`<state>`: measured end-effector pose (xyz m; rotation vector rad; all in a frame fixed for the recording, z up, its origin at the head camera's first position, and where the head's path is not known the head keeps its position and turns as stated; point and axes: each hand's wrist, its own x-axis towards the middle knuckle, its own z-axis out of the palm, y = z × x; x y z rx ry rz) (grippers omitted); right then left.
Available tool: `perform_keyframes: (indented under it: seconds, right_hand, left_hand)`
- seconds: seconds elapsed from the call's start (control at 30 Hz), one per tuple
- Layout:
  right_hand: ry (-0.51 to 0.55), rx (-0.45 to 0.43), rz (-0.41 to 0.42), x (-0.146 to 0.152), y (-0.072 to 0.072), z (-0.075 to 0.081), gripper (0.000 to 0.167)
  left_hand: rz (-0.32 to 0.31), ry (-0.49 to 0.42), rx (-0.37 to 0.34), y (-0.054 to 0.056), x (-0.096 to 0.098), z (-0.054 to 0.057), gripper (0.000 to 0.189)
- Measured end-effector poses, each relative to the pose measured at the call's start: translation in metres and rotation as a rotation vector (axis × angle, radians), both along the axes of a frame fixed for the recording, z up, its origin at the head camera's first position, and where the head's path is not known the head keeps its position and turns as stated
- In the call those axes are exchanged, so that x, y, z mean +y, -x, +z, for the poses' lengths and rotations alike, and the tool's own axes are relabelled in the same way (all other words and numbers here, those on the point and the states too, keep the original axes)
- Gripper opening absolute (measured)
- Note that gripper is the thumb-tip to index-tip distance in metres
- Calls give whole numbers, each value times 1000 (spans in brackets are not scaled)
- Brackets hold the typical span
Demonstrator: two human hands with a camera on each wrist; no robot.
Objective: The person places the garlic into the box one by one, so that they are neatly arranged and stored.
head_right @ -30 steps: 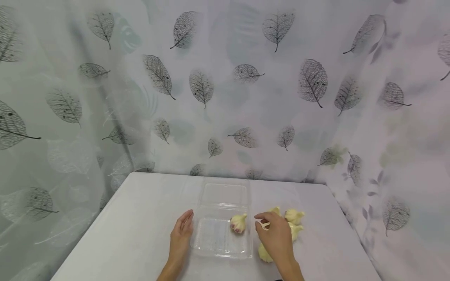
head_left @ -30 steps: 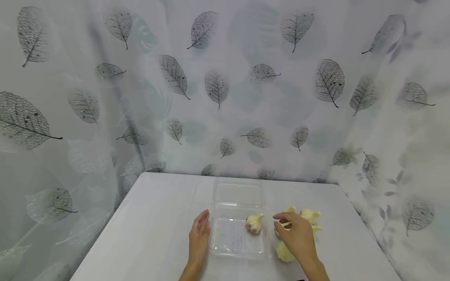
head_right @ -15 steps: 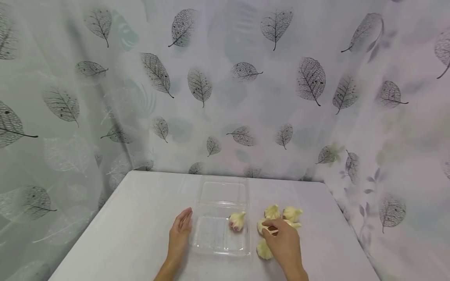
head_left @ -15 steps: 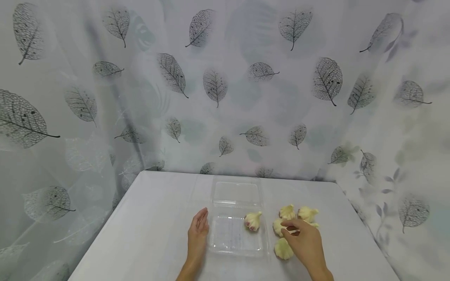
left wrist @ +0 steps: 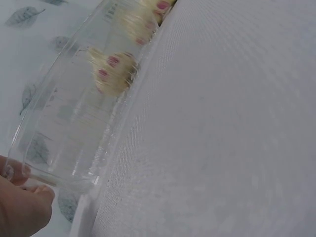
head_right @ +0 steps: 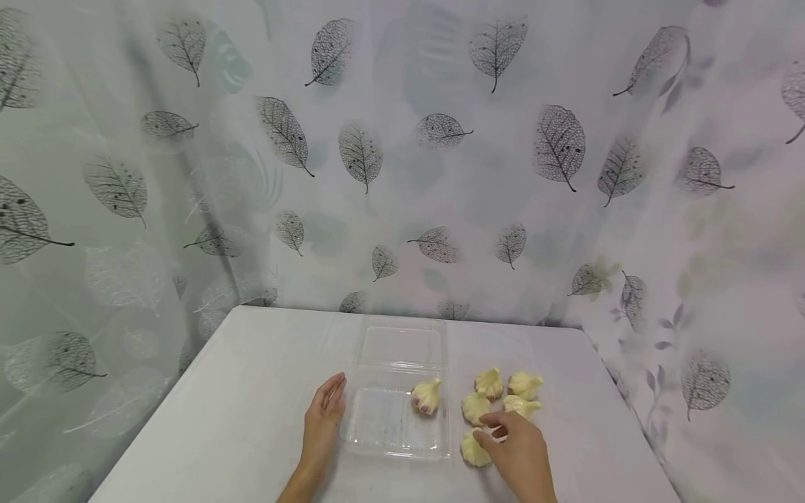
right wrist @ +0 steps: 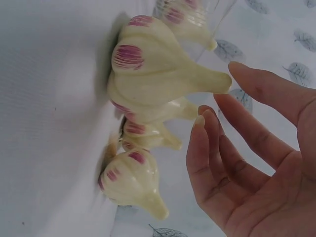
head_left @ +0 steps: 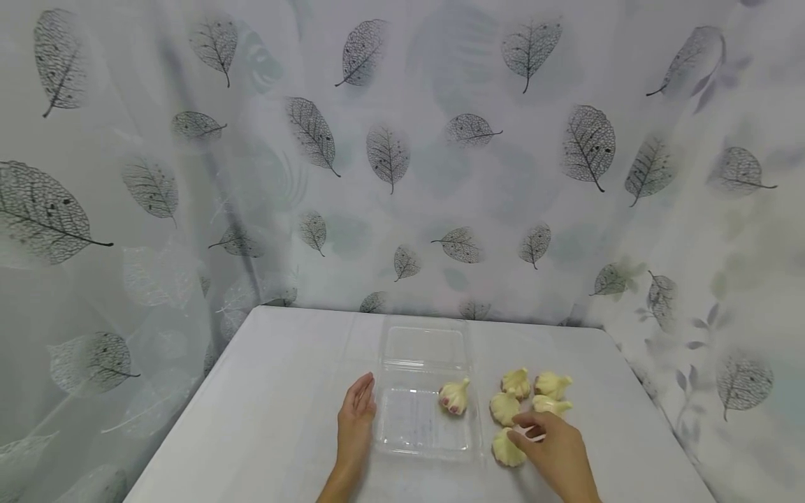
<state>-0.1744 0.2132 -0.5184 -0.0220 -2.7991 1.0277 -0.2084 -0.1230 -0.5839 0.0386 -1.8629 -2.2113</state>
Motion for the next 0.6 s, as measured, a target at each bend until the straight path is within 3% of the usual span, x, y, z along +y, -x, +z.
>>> perform_keyframes:
  seconds: [0.33,0.6]
  right_hand:
    - [23,4,-19,1,-4,-14,16]
    - [14,33,-12,-1,-5,-14,17]
  left_hand:
    - [6,-14,-13,1,0,-1,53]
    - [14,-9,-19,1,1,0,53]
